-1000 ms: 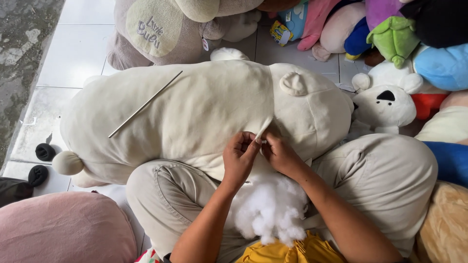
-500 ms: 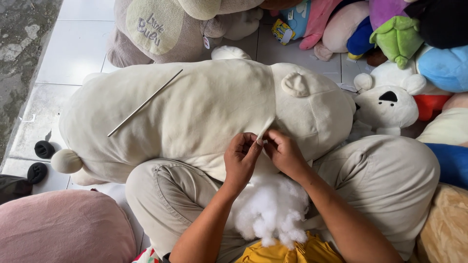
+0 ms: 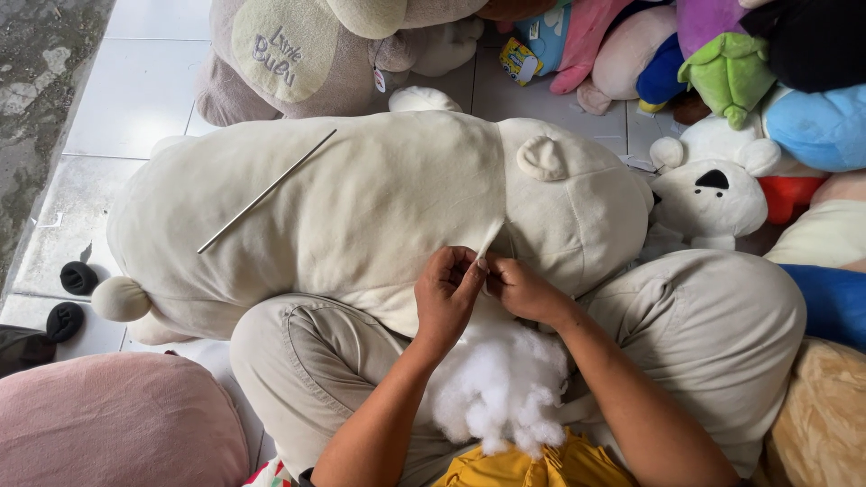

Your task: Stuffing a large plush bear with white fiberfill by hand and using a small tool to push it into the seam.

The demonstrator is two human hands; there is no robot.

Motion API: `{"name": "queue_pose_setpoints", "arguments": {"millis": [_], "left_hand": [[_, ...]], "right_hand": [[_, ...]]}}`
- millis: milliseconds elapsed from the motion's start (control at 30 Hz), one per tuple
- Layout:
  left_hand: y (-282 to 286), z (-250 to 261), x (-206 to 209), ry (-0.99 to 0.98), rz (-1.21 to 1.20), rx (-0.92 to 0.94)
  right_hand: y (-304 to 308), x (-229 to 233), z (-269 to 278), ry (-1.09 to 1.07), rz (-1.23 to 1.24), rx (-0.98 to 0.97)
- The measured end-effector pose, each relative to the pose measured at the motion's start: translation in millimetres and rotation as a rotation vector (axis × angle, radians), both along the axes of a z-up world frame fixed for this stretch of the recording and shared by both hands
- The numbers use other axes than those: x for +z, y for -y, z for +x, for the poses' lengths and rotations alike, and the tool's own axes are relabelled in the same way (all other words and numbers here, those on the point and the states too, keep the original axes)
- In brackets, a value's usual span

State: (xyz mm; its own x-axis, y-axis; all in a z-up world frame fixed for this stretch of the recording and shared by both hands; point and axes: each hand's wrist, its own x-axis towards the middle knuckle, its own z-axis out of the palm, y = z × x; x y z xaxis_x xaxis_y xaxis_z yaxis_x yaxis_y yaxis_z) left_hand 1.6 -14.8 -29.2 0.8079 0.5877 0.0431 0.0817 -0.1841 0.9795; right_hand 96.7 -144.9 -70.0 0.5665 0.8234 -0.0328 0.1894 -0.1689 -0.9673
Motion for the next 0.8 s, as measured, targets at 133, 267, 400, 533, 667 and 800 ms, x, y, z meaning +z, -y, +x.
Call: {"name": "queue_pose_setpoints", "arguments": {"millis": [133,267,400,533,667,800], "left_hand": [[-0.1,3.0,-6.4,0.003,0.005,0.008],[-1.6,2.3,-4.0,0.011,-0.008,-0.001],[-0.9,0.9,-0.1,0.016,-0.015,0.001],[0.2,2.4,-4.1,0.016,0.003,-0.002],[-0.3,1.5,-4.9,-0.015,0.084,-0.009],[-1.3,2.0,-5.8,-0.055,0.182,-0.031]], "right_hand": [[-3.2,4.0,-0.4,0.037,-0.038,-0.029],[-5.5,11.0,-3.7,0.27,-0.02,-0.205],[-6.9,-18.5,-2.2,0.512,0.07,-0.436],[-19.0,-25.4,2.0,0.357,0.09,-0.218],[-4.4,-88.7,11.7,0.171,0.032,-0.045],[-1.6,-35.7,8.6,0.144,-0.001,0.047]]}}
